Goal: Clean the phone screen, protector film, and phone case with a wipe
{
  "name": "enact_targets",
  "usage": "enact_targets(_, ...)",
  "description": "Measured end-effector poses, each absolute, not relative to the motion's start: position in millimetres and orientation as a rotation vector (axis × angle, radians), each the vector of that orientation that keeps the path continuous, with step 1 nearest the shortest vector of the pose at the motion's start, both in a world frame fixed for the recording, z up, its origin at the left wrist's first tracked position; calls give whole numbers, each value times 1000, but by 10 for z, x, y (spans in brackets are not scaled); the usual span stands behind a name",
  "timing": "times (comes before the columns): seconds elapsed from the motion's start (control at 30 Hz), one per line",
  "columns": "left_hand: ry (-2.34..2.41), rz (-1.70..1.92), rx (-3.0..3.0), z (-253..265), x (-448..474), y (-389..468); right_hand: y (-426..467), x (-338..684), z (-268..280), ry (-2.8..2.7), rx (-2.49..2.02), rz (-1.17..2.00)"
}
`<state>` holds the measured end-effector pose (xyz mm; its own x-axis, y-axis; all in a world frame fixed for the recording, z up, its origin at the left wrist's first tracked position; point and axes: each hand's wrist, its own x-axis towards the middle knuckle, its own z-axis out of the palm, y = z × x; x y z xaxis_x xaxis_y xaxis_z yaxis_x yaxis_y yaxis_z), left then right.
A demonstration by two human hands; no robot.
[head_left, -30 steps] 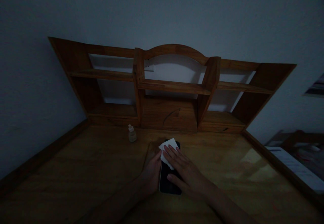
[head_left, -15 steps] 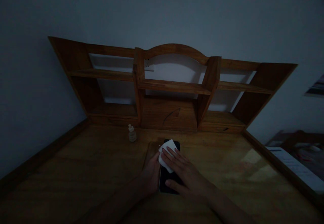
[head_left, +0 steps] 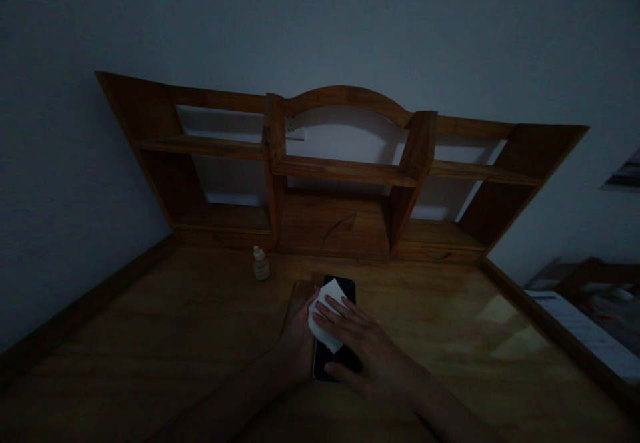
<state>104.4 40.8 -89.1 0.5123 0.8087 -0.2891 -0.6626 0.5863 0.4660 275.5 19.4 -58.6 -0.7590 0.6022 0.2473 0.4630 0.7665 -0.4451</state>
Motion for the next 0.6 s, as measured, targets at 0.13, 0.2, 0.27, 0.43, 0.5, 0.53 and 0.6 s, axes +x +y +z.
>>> enact_targets(0.13,487,865,246,-952,1034,441,190,2757,-588,-2583,-815,519)
enact_targets(0.2,502,882,255,-950,1036,438,195,2757,-597,-2583,-816,523)
enact_targets(0.27,509,897,278,-930,1040,428,203,2756,-610,-2583,-811,524)
enact_targets(0.43,570,884,228,-901,1036,415,226,2754,-634,-2570,-739,527)
enact_targets(0.5,558,875,206,-913,1029,416,226,2752,-625,-2565,-707,542)
enact_targets(0.53,545,883,197,-921,1026,416,222,2751,-614,-2560,-698,552)
enact_targets(0.6,537,895,170,-935,1023,410,206,2747,-583,-2545,-694,572)
